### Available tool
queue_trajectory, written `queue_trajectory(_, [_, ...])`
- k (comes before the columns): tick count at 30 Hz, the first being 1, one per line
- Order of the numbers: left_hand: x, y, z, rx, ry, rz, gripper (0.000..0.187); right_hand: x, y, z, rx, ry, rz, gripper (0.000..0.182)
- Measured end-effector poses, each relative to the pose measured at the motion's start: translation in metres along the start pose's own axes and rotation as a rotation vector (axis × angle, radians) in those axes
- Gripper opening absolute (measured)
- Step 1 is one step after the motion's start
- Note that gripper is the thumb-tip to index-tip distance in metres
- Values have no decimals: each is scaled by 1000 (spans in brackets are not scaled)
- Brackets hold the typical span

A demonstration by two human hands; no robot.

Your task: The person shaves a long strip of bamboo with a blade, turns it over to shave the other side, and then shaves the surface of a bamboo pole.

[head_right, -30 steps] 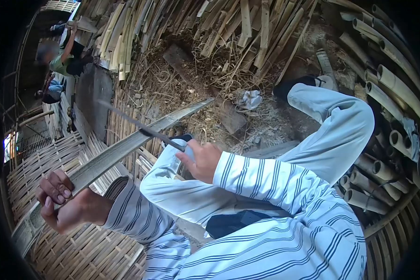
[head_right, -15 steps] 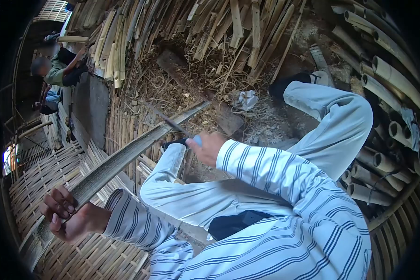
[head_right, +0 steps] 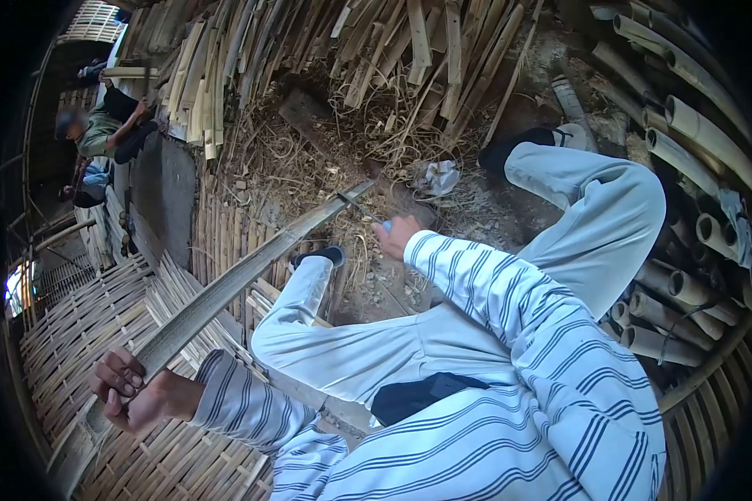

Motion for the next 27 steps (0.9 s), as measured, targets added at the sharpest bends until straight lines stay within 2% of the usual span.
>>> queue_trajectory(1, [0, -2, 0, -12, -5, 11, 20, 3, 2, -1, 32, -12, 8, 61])
queue_trajectory(4, [6, 0, -7, -23, -13, 40, 20, 43, 0, 36, -52, -159, -62, 56])
queue_trajectory(7, [12, -2, -15, 56, -26, 17, 15, 92, -9, 86, 52, -274, -131, 53])
queue_trajectory(8, [10, -12, -12, -18, -11, -40, 15, 97, -6, 96, 78, -293, -111, 55])
queue_trajectory(9, [10, -7, -11, -86, 0, -99, 14, 100, -4, 100, 104, -308, -97, 57])
queue_trajectory(13, [11, -9, -13, -228, 53, -282, 14, 47, 15, 62, -7, -85, -106, 57])
queue_trajectory(15, [9, -9, -11, -282, 100, -412, 17, 49, 14, 56, -6, -83, -51, 57])
queue_trajectory(16, [12, -12, -13, -327, 64, -387, 18, 53, 12, 57, -3, -78, -23, 57])
queue_trajectory(18, [18, -22, -19, -420, -4, -333, 19, 69, 10, 65, 16, -135, -49, 56])
queue_trajectory(21, [14, -19, -17, -435, 64, -371, 22, 97, 4, 98, 33, -247, -125, 53])
queue_trajectory(25, [10, -10, -13, -509, 55, -439, 21, 123, 7, 118, -78, -474, -132, 50])
queue_trajectory(27, [9, -5, -10, -522, 7, -436, 22, 96, 16, 101, -53, -314, -128, 51])
Point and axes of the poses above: each hand's wrist, its own z-axis away from the middle knuckle, its own y-axis out of the palm, x = y × z, the point moved 7 cm from there along -z, towards the middle knuckle, and after that the axes turned 5 degrees about -z, right-handed, at the moved point
